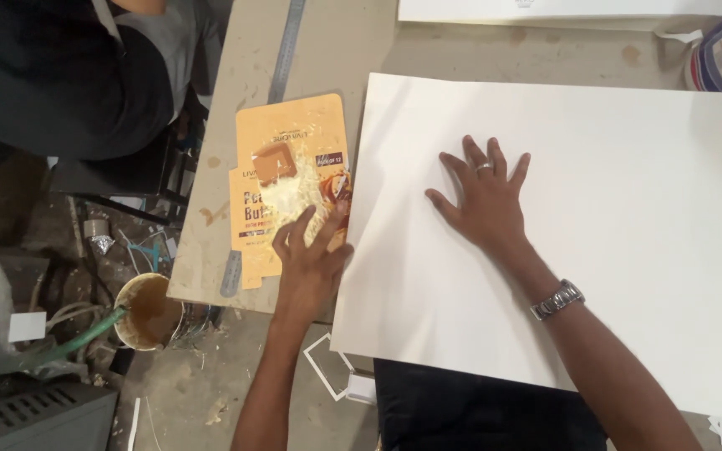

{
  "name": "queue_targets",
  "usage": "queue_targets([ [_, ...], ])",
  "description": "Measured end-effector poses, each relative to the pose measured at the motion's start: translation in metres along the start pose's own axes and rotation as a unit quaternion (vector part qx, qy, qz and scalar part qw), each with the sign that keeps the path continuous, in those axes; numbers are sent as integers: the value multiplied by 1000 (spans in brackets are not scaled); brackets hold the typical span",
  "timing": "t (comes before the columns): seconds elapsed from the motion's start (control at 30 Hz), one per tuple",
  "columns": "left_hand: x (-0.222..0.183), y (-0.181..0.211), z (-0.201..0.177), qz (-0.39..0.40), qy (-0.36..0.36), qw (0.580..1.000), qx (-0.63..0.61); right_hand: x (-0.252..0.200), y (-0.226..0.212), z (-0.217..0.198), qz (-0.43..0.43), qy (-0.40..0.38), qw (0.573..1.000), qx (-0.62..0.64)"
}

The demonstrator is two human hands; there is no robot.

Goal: The person applies adhesive to a paper sheet and presses it onto a cardboard packaging flat by hand.

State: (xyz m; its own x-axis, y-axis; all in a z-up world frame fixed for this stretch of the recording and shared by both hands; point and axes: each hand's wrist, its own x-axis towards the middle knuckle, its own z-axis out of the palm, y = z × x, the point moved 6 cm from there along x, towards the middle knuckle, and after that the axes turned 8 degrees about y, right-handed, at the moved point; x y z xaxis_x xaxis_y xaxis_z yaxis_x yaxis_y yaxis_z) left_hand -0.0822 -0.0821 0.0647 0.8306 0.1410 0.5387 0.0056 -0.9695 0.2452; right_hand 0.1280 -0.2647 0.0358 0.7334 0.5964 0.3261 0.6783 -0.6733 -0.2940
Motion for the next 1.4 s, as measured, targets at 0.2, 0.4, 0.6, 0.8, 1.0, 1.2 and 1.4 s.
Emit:
queue_targets([
  [0.2,-54,24,-28,-6,-8,1000,12,1,2,-2,-7,-9,1000,3],
  [0.4,-115,52,-65,-17,8,999,29,-3,0,4,-7,-19,1000,13],
  [0.6,-141,72,-86,-81,67,994,-12,-1,-2,-8,6,-16,999,33],
  [0.8,-90,95,-61,-231,113,935,-244,0,10,-1,1,20,998,55],
  [1.0,-29,155,-16,-68,-124,966,-216,-12,19,-30,7,153,974,168],
  [1.2,-35,159,-2,-36,-169,977,-128,-81,16,-74,102,88,960,246],
  [1.4,-35,143,3,-34,-169,967,-188,-155,2,-75,45,-243,969,-19],
])
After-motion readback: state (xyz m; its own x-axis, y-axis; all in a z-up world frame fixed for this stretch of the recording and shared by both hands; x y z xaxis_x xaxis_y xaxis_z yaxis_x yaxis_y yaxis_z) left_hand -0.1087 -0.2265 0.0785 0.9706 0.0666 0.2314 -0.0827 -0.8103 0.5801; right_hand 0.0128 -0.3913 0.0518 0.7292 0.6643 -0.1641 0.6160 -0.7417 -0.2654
